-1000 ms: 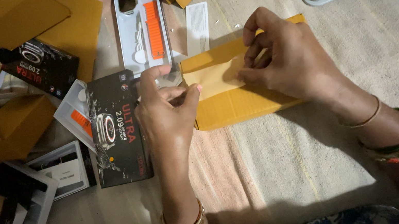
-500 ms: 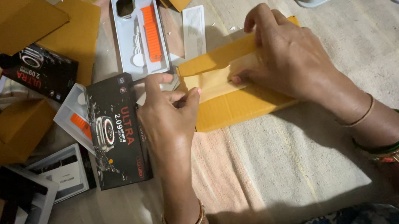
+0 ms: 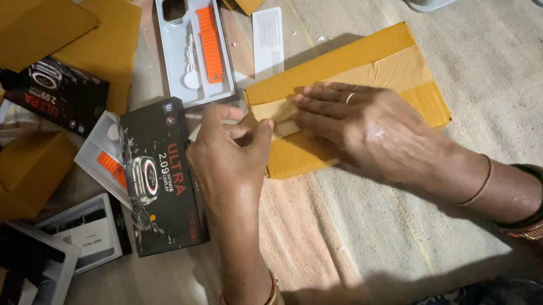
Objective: The person packs a smartwatch and its accessories into a retail box, then places the box into a larger shipping carton. They use a tape dispenser to seal the inner box and the outer shipping carton with packing tape.
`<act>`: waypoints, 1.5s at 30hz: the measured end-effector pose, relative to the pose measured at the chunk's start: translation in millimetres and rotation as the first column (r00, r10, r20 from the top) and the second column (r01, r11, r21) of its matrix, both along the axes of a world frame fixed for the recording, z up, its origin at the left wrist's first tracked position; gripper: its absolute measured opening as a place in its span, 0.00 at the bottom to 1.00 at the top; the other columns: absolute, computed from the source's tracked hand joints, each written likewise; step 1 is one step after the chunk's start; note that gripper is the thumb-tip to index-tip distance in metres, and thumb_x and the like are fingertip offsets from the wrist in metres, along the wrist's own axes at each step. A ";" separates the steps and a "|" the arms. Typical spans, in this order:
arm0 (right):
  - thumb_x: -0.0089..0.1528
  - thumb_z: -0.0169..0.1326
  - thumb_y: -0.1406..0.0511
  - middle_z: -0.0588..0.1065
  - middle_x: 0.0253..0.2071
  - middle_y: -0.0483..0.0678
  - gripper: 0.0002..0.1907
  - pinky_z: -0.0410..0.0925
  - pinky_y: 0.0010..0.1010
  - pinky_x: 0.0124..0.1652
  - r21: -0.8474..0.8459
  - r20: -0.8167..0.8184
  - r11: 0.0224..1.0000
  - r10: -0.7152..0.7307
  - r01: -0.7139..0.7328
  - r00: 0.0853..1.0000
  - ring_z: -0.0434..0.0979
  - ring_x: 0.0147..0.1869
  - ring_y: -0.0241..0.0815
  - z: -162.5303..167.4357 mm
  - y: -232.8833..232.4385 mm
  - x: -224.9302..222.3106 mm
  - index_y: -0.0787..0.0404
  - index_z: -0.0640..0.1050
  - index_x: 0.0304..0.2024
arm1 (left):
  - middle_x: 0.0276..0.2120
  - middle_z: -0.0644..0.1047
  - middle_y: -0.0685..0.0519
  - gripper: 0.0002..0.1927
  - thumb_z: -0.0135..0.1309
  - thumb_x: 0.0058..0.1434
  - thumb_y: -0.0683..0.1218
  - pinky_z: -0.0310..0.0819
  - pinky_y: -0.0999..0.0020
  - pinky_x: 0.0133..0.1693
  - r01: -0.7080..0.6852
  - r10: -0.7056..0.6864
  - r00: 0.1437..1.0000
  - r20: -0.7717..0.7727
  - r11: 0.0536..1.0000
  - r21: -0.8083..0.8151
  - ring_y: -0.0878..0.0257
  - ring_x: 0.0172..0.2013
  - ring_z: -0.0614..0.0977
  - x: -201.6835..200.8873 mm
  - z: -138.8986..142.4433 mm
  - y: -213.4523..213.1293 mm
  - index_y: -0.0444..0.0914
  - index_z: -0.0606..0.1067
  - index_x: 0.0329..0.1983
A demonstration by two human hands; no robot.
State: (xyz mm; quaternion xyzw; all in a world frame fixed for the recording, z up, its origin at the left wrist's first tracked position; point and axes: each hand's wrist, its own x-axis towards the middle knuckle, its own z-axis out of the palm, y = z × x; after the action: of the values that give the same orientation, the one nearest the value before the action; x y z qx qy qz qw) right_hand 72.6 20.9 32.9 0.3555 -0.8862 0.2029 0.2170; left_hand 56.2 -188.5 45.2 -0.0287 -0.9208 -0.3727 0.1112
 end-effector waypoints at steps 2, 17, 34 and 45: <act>0.70 0.50 0.60 0.77 0.57 0.61 0.20 0.70 0.43 0.63 0.056 0.004 0.998 -0.026 0.025 1.000 0.79 0.60 0.55 -2.2 -5.4 4.3 0.68 0.78 0.56 | 0.28 0.84 0.45 0.14 0.67 0.54 0.42 0.80 0.65 0.32 -0.044 0.035 0.995 -0.089 0.994 -0.100 0.58 0.26 0.87 0.3 -0.8 -4.8 0.35 0.74 0.39; 0.60 0.47 0.64 0.68 0.64 0.68 0.27 0.46 0.46 0.74 -0.069 0.597 0.988 0.150 -0.135 0.788 0.54 0.77 0.64 1.9 -31.9 -1.0 0.71 0.72 0.60 | 0.59 0.72 0.39 0.27 0.47 0.76 0.54 0.67 0.57 0.60 0.316 -0.308 0.949 -0.070 0.934 0.165 0.49 0.60 0.72 10.0 -8.7 39.7 0.37 0.66 0.73; 0.68 0.22 0.44 0.44 0.76 0.59 0.41 0.38 0.44 0.71 0.357 0.160 0.925 -0.202 0.135 0.966 0.37 0.79 0.53 -16.3 35.0 15.7 0.68 0.47 0.73 | 0.77 0.44 0.35 0.65 0.09 0.55 0.83 0.21 0.43 0.73 0.402 -0.371 0.915 0.155 0.831 -0.384 0.48 0.78 0.40 5.2 -43.7 59.4 0.26 0.44 0.75; 0.71 0.23 0.45 0.48 0.75 0.68 0.44 0.40 0.46 0.74 0.291 0.136 0.904 -0.364 0.314 0.922 0.41 0.81 0.59 -24.0 42.1 25.7 0.78 0.51 0.71 | 0.70 0.58 0.25 0.69 0.34 0.51 0.85 0.43 0.48 0.73 0.117 -0.189 0.980 -0.063 0.803 -0.584 0.39 0.74 0.56 41.2 -45.5 32.4 0.18 0.55 0.69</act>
State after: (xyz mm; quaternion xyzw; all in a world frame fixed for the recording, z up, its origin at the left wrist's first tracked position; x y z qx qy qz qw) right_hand 98.4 63.0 8.8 0.2005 -0.9700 0.0748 0.1157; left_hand 97.4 -156.1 -0.3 -0.1575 -0.9767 -0.0813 0.1210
